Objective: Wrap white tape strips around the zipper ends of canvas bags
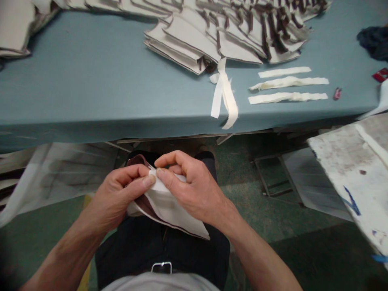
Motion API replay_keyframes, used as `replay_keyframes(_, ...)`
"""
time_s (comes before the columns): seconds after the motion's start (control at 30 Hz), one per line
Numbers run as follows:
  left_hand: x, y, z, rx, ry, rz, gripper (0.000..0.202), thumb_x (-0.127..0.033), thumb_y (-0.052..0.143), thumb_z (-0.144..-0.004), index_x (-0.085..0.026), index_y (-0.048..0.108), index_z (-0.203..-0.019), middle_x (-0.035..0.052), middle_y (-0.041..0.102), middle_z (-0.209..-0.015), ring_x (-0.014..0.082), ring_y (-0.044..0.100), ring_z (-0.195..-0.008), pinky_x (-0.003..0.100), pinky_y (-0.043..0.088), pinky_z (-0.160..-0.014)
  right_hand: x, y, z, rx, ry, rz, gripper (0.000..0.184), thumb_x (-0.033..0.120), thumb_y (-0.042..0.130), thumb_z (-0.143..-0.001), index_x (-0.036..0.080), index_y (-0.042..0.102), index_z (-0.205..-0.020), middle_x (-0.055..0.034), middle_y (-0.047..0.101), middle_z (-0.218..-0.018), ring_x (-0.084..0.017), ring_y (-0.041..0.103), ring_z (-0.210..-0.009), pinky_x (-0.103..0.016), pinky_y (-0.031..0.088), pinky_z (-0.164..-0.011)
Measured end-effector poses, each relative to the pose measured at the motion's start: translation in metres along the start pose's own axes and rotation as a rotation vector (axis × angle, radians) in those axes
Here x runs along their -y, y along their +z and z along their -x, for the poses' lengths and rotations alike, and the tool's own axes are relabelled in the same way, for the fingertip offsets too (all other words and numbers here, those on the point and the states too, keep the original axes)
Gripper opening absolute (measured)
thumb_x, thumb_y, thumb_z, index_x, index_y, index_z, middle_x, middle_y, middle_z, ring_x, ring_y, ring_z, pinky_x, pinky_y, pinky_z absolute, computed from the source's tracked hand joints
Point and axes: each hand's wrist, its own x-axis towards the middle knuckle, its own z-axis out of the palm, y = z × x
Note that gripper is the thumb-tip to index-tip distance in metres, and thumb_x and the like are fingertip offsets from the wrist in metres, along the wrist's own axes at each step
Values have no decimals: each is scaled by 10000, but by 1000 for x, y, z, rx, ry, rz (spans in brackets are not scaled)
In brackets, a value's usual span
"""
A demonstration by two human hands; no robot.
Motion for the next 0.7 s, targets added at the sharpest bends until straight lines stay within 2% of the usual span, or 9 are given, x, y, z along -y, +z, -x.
replay_keyframes(0.1, 0, -2, 2, 13, -52, 49, 354, -416, 873, -790, -156, 659, -682, -40, 646, -568, 60, 547, -462, 127, 418, -448, 0, -1, 0, 5, -1, -5, 174, 327, 662, -968, 181, 685, -1060, 79, 523, -623, -74, 437, -526, -215, 340, -497)
replay_keyframes(0.23, -1, -3, 4, 37, -109, 113, 390, -468, 892, -757, -162, 661, -686, -29, 642, -535, 80, 554, -412, 143, 399, -405, 2, -2, 1, -8, -28, -1, 159, 315, 668, -964, 186, 697, -1052, 57, 575, -674, -83, 503, -569, -222, 366, -521)
replay_keyframes(0.37, -2, -3, 5, 47, -91, 117, 421, -490, 904, -742, -160, 651, -679, -36, 623, -544, 65, 518, -426, 135, 389, -406, 2, -2, 3, -14, -81, 22, 130, 299, 665, -974, 190, 705, -1034, 42, 611, -710, -92, 562, -620, -226, 399, -555)
replay_keyframes(0.5, -1, -1, 5, 59, -55, 92, 400, -505, 859, -799, -166, 671, -700, -41, 615, -541, 50, 478, -420, 123, 349, -396, 1, -2, 6, -41, -118, 19, 129, 315, 664, -986, 200, 711, -1020, 36, 618, -705, -109, 600, -653, -233, 419, -568)
replay_keyframes(0.7, 1, -1, 4, 37, -31, 24, 375, -518, 781, -870, -181, 695, -731, -19, 667, -559, 90, 548, -419, 156, 379, -389, -2, -2, 8, -106, -165, 68, 114, 313, 680, -981, 214, 719, -1024, 19, 674, -775, -110, 601, -637, -241, 436, -573)
